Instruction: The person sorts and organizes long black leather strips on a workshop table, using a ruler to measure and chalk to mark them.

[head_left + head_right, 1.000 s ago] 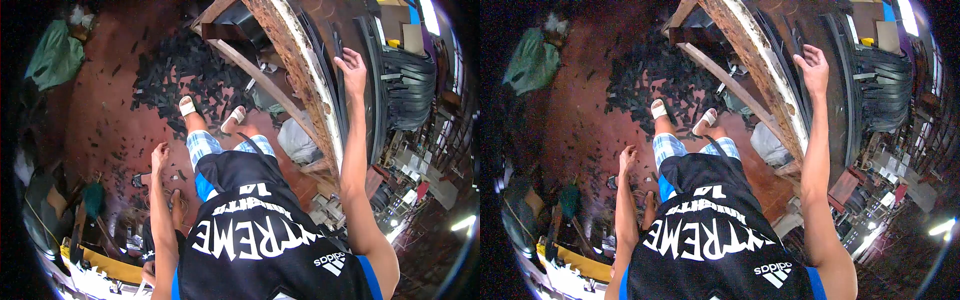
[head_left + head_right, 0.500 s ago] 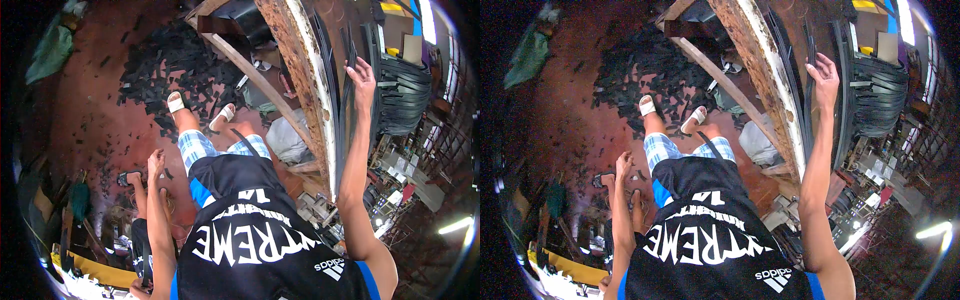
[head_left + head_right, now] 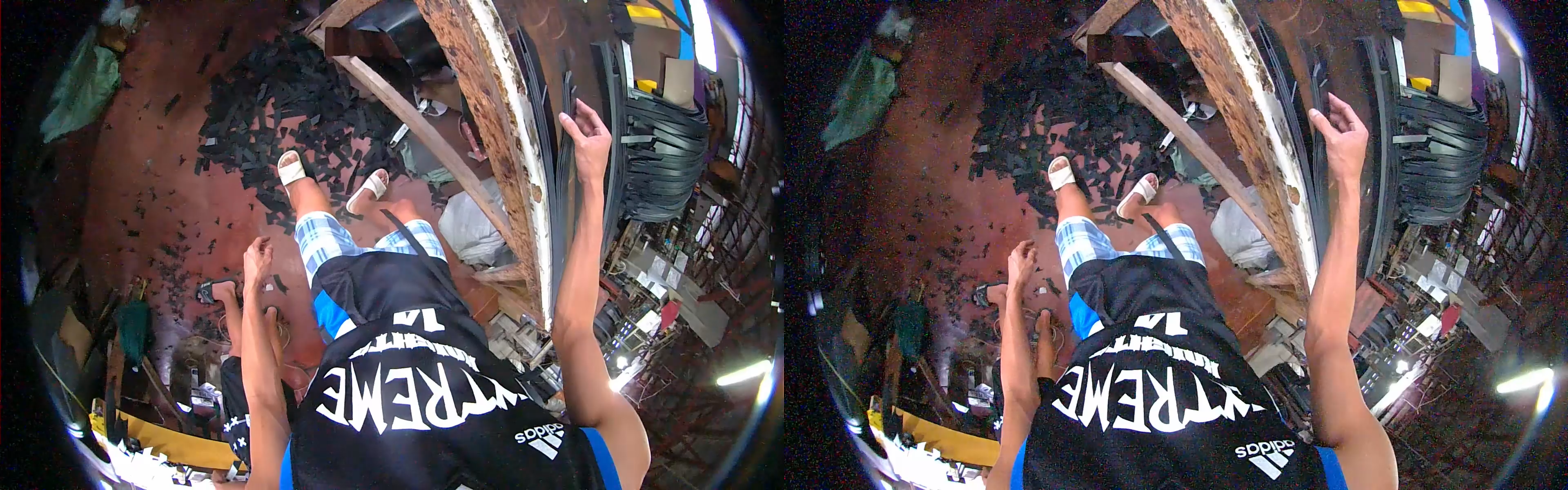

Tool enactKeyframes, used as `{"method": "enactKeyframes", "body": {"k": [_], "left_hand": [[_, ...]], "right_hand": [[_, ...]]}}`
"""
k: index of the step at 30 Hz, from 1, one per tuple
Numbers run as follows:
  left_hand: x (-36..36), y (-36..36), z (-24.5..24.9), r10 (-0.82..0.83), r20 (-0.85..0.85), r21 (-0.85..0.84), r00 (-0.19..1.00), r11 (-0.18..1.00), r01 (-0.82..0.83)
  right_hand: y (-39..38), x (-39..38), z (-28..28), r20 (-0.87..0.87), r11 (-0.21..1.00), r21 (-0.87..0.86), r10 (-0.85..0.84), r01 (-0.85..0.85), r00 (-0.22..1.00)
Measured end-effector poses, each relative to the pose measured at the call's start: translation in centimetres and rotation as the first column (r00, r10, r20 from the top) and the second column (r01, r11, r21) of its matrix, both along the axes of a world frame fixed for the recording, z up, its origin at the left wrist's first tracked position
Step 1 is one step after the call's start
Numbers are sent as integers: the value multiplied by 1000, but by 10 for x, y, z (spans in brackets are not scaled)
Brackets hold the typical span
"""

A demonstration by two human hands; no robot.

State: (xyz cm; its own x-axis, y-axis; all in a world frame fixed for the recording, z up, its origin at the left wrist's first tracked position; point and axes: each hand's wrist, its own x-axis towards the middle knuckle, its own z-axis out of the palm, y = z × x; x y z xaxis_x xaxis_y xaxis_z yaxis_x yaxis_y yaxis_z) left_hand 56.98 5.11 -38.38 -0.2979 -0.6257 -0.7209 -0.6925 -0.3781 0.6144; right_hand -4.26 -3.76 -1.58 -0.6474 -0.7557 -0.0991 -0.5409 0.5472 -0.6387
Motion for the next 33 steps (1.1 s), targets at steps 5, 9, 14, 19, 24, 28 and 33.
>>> {"method": "enactKeyframes", "body": {"k": [5,9,14,19,24,28,33], "left_hand": [[1,-3,-7,-19,-8,-43,1000,999,19],[-6,-5,-2,22,1,20,1000,1000,-22],[-20,-34,35,-69,30,-72,997,995,71],[-49,-103,91,-133,-7,-213,991,969,129],[-141,-199,210,-105,-105,-439,989,897,48],[-250,-258,303,-133,-208,-442,969,897,28],[-380,-296,372,-413,-266,-704,871,701,117]], "right_hand": [[-2,1,-5,8,999,36,-6,5,1000],[-2,2,-6,46,1000,19,21,-22,999],[0,5,4,41,1000,0,10,-10,999],[3,4,2,105,996,-49,75,-71,992],[12,-2,-8,-47,992,-7,123,-124,991],[5,7,5,-24,989,-29,141,-142,990],[6,5,6,-14,986,-91,142,-143,990]]}}
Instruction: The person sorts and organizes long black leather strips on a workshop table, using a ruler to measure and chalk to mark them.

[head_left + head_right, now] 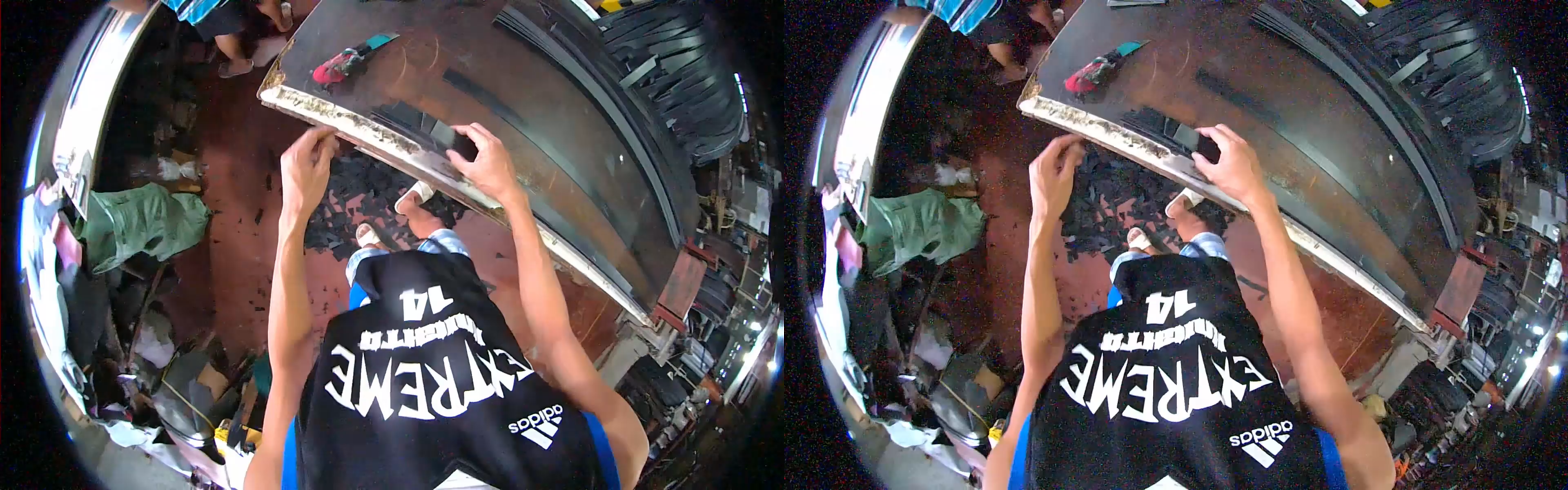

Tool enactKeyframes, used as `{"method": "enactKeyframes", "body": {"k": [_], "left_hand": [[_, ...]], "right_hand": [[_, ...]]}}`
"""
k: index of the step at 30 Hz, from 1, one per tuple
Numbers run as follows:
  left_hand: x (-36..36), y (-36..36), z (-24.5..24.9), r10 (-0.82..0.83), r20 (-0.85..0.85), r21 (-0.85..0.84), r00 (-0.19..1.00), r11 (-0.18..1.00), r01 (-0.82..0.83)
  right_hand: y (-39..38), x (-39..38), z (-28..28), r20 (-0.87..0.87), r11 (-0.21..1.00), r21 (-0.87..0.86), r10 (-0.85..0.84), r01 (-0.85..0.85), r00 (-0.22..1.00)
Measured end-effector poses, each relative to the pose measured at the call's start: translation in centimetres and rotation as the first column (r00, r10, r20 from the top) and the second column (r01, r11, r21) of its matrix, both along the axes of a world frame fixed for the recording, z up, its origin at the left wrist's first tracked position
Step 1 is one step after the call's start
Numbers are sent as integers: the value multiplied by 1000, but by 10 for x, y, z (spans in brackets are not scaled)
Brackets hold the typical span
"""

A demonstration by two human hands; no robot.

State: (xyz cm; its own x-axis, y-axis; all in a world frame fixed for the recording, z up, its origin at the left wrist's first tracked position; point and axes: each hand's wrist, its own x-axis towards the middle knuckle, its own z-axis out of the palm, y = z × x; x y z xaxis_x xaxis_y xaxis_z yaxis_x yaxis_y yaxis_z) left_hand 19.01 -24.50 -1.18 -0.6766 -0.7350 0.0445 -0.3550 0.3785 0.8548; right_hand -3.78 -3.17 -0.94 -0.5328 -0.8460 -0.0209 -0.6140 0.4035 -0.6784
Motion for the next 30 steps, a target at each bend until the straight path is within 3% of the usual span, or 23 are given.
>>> {"method": "enactKeyframes", "body": {"k": [5,6,8,9,10,14,17,19,21,23,25,29,30], "left_hand": [[-57,-4,-23,-13,136,97,991,995,0],[-64,4,-21,-8,118,268,993,963,-24],[-73,24,-21,-11,-18,573,1000,819,19],[-75,35,-25,4,-137,692,991,716,93],[-80,46,-24,29,-150,806,988,583,105],[-91,83,-49,106,-256,897,961,396,196],[-91,85,-58,112,-285,916,952,324,236],[-90,84,-38,169,-246,955,954,208,209],[-89,81,-35,192,-227,958,955,219,184],[-88,76,-42,107,-224,926,969,333,178],[-86,72,-36,107,-206,932,973,326,162],[-86,68,-44,44,-244,889,969,410,206],[-86,66,-47,-4,-225,855,974,478,200]], "right_hand": [[4,-6,9,169,997,-54,-52,62,984],[5,-7,10,215,992,-95,-60,82,975],[8,-10,9,265,987,-125,-68,104,962],[8,-12,7,308,988,-105,-74,111,949],[8,-13,5,348,990,-82,-78,113,934],[6,-17,3,500,993,-4,-100,118,860],[5,-16,4,470,994,22,-105,107,877],[4,-15,8,452,997,24,-78,76,888],[2,-14,8,472,996,27,-92,90,877],[-1,-15,7,469,996,47,-88,75,879],[-1,-15,7,525,991,59,-131,118,841],[-1,-16,4,475,993,60,-119,103,872],[-2,-16,5,461,992,72,-123,101,879]]}}
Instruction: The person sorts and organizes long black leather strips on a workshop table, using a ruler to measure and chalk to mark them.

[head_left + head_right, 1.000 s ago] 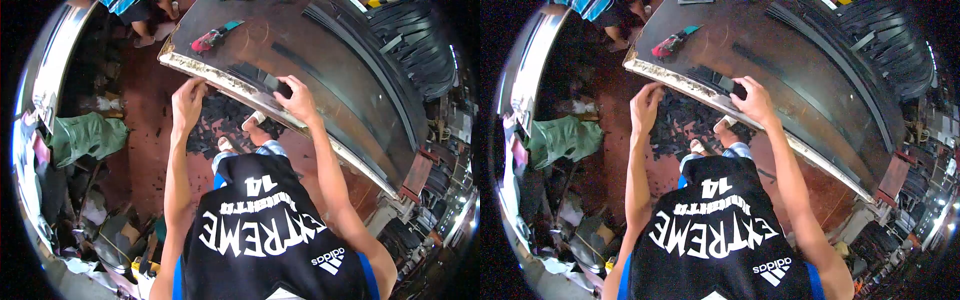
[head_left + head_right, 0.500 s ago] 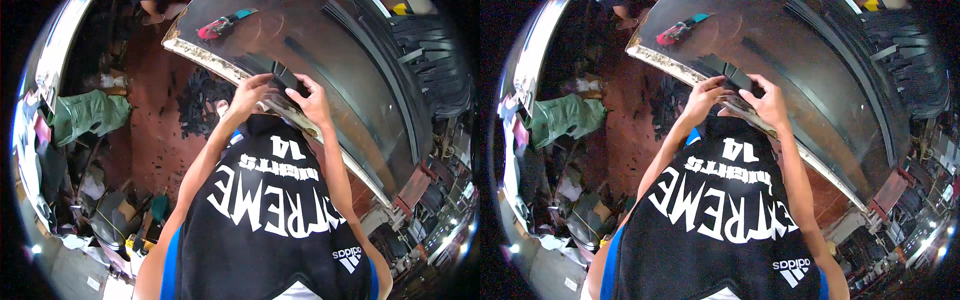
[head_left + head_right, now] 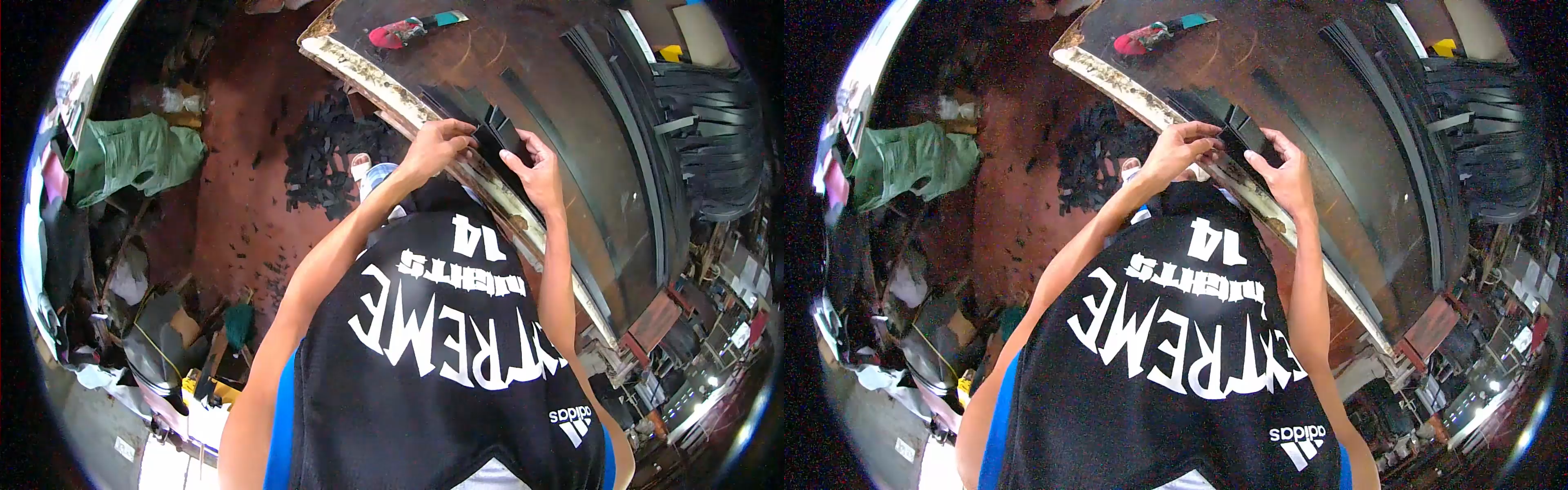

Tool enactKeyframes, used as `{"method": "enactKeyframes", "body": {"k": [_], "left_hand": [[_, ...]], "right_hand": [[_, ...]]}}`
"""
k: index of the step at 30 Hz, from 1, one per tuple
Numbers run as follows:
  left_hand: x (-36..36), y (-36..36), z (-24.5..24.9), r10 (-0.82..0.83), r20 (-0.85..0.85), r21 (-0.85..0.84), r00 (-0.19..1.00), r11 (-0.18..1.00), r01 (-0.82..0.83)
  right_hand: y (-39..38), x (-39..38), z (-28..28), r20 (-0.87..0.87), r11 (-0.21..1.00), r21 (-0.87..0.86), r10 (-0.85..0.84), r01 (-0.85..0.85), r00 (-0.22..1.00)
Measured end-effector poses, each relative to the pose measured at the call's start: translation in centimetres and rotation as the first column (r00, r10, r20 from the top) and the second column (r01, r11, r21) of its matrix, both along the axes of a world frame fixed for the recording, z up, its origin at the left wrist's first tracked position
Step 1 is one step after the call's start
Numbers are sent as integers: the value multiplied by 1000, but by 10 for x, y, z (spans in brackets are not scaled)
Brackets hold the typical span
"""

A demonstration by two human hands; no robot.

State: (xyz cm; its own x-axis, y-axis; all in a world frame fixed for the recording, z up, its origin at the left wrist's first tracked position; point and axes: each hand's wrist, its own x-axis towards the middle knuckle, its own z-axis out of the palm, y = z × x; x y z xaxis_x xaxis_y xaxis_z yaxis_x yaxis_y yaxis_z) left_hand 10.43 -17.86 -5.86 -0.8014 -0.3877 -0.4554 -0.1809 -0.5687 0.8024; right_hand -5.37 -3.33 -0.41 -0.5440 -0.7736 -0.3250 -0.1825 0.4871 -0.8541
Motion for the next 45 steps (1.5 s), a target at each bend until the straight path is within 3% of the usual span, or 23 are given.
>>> {"method": "enactKeyframes", "body": {"k": [2,4,5,7,8,10,11,13,18,22,26,31,34,36,37,39,41,43,45], "left_hand": [[0,-2,-5,-38,23,-85,999,996,39],[-1,-5,-4,-108,165,-341,980,926,160],[-1,-6,-5,-117,164,-343,979,924,168],[-2,-8,-12,-102,166,-619,981,763,184],[-2,-8,-15,-111,166,-621,980,760,191],[-2,-7,-16,-47,244,-797,969,559,228],[-1,-8,-16,-54,244,-798,968,557,231],[-2,-11,-8,-114,101,-988,988,102,113],[-19,-17,-1,-280,165,-983,946,-124,135],[-36,-28,-9,-397,302,-952,867,-167,256],[-47,-38,-9,-501,45,-998,864,-52,22],[-56,-45,-5,-519,95,-993,849,10,117],[-67,-55,-8,-574,36,-999,818,-36,19],[-83,-66,-7,-763,81,-932,641,170,320],[-90,-70,-10,-762,76,-934,643,171,313],[-102,-72,-14,-821,40,-801,569,314,509],[-113,-75,-14,-839,34,-770,544,324,549],[-127,-78,-6,-918,45,-606,393,288,742],[-133,-82,-5,-933,84,-589,350,237,773]], "right_hand": [[2,2,3,-2,1000,2,-15,15,1000],[3,3,4,-5,1000,2,-31,31,1000],[4,2,1,-35,1000,-5,-26,26,999],[6,1,-4,-67,999,-17,-31,30,997],[8,0,-7,-103,1000,-8,-30,29,994],[10,0,-8,-138,999,1,-36,37,990],[11,-1,-9,-145,999,9,-30,32,989],[11,0,-6,-152,999,18,-29,32,988],[8,4,10,-162,999,3,-34,35,986],[9,4,12,-116,999,-30,-45,42,992],[10,4,18,-135,999,-27,-28,24,990],[11,5,18,-149,999,-36,-23,18,989],[9,10,24,-133,1000,-16,-29,27,991],[10,11,20,-166,999,-36,-13,8,986],[10,12,18,-171,999,-36,-10,4,985],[10,13,17,-217,999,-31,4,-11,976],[7,11,18,-272,999,-12,44,-49,961],[6,9,19,-244,999,-11,35,-39,969],[7,8,18,-225,999,22,51,-47,973]]}}
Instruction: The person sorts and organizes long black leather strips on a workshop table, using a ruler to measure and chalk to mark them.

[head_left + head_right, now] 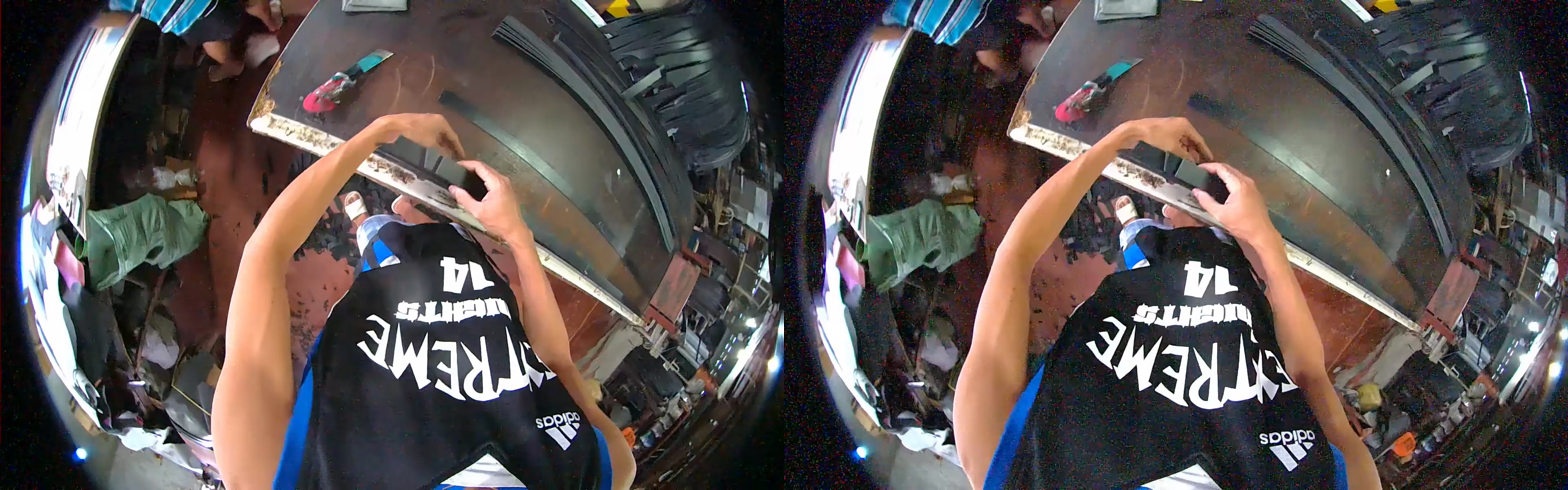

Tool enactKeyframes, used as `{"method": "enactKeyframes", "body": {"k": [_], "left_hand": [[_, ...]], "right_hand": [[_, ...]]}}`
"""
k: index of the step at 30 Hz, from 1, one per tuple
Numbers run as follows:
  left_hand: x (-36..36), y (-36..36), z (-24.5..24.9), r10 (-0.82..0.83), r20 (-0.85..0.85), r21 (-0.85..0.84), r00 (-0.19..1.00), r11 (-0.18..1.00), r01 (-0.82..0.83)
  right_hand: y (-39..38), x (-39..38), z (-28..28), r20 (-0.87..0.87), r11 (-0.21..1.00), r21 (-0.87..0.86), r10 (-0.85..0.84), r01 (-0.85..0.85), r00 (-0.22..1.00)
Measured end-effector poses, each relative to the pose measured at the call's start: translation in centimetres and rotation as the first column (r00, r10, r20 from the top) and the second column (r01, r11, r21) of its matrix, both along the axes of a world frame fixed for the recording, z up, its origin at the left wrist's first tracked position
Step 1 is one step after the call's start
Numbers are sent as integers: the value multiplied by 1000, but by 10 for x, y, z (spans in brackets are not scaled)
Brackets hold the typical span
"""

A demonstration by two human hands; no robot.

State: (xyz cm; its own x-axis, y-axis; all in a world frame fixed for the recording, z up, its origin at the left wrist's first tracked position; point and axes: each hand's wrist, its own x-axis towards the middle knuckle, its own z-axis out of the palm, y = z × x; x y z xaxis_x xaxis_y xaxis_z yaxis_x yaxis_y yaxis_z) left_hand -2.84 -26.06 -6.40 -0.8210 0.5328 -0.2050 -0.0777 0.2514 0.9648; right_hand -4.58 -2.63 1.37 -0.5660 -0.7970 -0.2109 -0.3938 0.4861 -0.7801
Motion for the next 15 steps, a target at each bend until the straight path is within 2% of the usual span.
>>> {"method": "enactKeyframes", "body": {"k": [2,6,8,10,12,14,15], "left_hand": [[-7,1,-7,-42,43,-47,998,998,44],[-22,3,-3,-120,153,-142,981,980,142],[-33,4,-2,-165,117,-126,979,976,179],[-43,5,16,-150,14,-229,989,962,149],[-53,7,32,-141,10,-260,990,956,138],[-59,13,40,-129,-2,-295,992,948,123],[-61,16,41,-118,49,-352,992,927,128]], "right_hand": [[0,-1,1,-25,999,-46,6,-7,1000],[2,1,-2,59,1000,2,9,-9,998],[5,4,-16,15,997,-62,46,-45,999],[5,7,-19,39,998,-54,45,-43,998],[6,12,-31,-116,994,-90,53,-64,992],[7,16,-44,-152,993,-99,44,-60,987],[6,18,-50,-211,990,-128,33,-61,977]]}}
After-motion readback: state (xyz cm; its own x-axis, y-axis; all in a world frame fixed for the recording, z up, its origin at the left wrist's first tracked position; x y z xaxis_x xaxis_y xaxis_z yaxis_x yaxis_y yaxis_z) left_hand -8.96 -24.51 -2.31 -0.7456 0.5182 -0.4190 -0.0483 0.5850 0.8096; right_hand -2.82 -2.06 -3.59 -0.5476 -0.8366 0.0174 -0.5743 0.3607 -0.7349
